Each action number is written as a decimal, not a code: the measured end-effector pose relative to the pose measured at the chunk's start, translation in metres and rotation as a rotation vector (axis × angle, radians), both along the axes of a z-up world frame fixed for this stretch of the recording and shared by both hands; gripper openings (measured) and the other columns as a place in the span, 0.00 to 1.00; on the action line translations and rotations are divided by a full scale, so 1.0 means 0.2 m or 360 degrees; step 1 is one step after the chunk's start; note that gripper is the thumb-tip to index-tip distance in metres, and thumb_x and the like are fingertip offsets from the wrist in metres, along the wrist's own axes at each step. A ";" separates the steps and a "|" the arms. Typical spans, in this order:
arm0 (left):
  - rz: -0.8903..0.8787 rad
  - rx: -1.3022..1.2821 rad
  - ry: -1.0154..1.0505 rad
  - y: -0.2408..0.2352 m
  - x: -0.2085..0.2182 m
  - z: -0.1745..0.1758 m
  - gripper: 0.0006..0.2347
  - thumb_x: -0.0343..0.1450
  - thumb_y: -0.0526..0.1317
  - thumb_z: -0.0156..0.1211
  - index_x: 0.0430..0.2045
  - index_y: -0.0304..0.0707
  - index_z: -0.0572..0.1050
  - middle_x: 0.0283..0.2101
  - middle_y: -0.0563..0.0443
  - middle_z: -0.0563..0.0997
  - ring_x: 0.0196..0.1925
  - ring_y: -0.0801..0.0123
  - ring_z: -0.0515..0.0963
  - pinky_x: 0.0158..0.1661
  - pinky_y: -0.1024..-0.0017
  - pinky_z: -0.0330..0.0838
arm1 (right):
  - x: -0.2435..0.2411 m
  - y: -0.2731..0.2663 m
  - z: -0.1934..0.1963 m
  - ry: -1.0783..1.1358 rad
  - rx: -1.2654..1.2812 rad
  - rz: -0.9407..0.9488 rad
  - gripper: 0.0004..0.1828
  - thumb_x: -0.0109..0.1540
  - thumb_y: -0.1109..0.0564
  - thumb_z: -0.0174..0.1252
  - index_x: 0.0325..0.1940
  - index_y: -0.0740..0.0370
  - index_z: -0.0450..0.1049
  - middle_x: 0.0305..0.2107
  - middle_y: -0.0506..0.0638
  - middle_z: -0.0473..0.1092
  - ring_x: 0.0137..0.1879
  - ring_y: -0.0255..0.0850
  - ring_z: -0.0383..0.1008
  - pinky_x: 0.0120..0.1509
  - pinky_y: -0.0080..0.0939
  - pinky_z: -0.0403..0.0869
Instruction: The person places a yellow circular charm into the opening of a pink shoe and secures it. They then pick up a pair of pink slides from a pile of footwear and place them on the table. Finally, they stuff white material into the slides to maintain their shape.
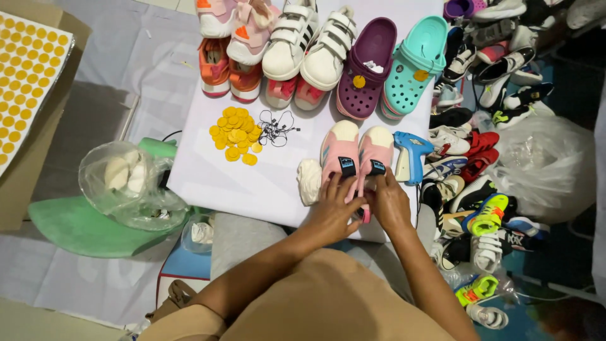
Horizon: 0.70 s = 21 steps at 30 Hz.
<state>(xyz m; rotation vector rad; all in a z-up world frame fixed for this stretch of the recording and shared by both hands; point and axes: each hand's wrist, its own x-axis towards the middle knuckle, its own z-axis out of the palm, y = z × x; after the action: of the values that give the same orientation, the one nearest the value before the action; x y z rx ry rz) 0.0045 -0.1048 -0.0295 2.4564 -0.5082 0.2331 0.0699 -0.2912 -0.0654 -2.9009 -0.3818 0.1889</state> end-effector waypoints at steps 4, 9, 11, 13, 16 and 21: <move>-0.0040 0.0303 0.0192 -0.02 -0.01 -0.10 0.25 0.64 0.49 0.68 0.55 0.50 0.72 0.69 0.35 0.59 0.75 0.29 0.48 0.67 0.36 0.48 | 0.02 -0.02 -0.06 -0.0082 -0.0137 0.0085 0.28 0.58 0.47 0.65 0.56 0.61 0.68 0.65 0.68 0.62 0.57 0.60 0.76 0.53 0.53 0.79; -0.0021 0.0326 0.0203 -0.05 -0.02 -0.17 0.22 0.67 0.47 0.66 0.57 0.49 0.71 0.68 0.33 0.61 0.75 0.28 0.48 0.67 0.35 0.45 | 0.05 0.00 -0.12 -0.0009 -0.0272 0.0175 0.29 0.58 0.51 0.64 0.60 0.65 0.66 0.67 0.74 0.54 0.61 0.63 0.71 0.53 0.56 0.80; 0.0012 0.0338 0.0111 -0.05 -0.02 -0.21 0.22 0.67 0.49 0.66 0.55 0.49 0.72 0.67 0.33 0.63 0.74 0.29 0.50 0.67 0.35 0.47 | 0.08 0.01 -0.20 0.0072 -0.0333 0.0120 0.25 0.60 0.53 0.60 0.59 0.67 0.69 0.66 0.76 0.52 0.61 0.66 0.68 0.50 0.61 0.79; 0.0025 0.0338 0.0068 -0.06 -0.03 -0.24 0.21 0.67 0.50 0.66 0.53 0.49 0.72 0.67 0.33 0.63 0.74 0.29 0.50 0.67 0.34 0.47 | 0.11 0.01 -0.30 0.0044 -0.0361 0.0095 0.21 0.62 0.53 0.57 0.55 0.68 0.70 0.63 0.77 0.54 0.57 0.65 0.70 0.45 0.61 0.79; 0.0057 0.0337 -0.0002 -0.06 -0.03 -0.26 0.20 0.67 0.50 0.65 0.51 0.49 0.72 0.66 0.33 0.63 0.74 0.29 0.51 0.66 0.34 0.47 | 0.11 0.04 -0.32 -0.0152 -0.0401 0.0091 0.14 0.64 0.54 0.52 0.46 0.67 0.73 0.53 0.72 0.60 0.46 0.61 0.74 0.36 0.58 0.79; 0.0080 0.0294 -0.0059 -0.08 -0.02 -0.32 0.19 0.68 0.50 0.64 0.51 0.48 0.71 0.66 0.33 0.63 0.74 0.29 0.52 0.66 0.33 0.48 | 0.07 0.04 -0.26 -0.0838 -0.0554 0.0223 0.09 0.63 0.57 0.50 0.34 0.61 0.75 0.38 0.57 0.65 0.24 0.41 0.74 0.23 0.42 0.75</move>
<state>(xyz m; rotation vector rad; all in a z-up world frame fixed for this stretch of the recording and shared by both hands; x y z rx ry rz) 0.0014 -0.1210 -0.0932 2.6511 -0.5037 0.2634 0.0842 -0.2833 -0.1175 -3.2359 -0.6971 -0.5546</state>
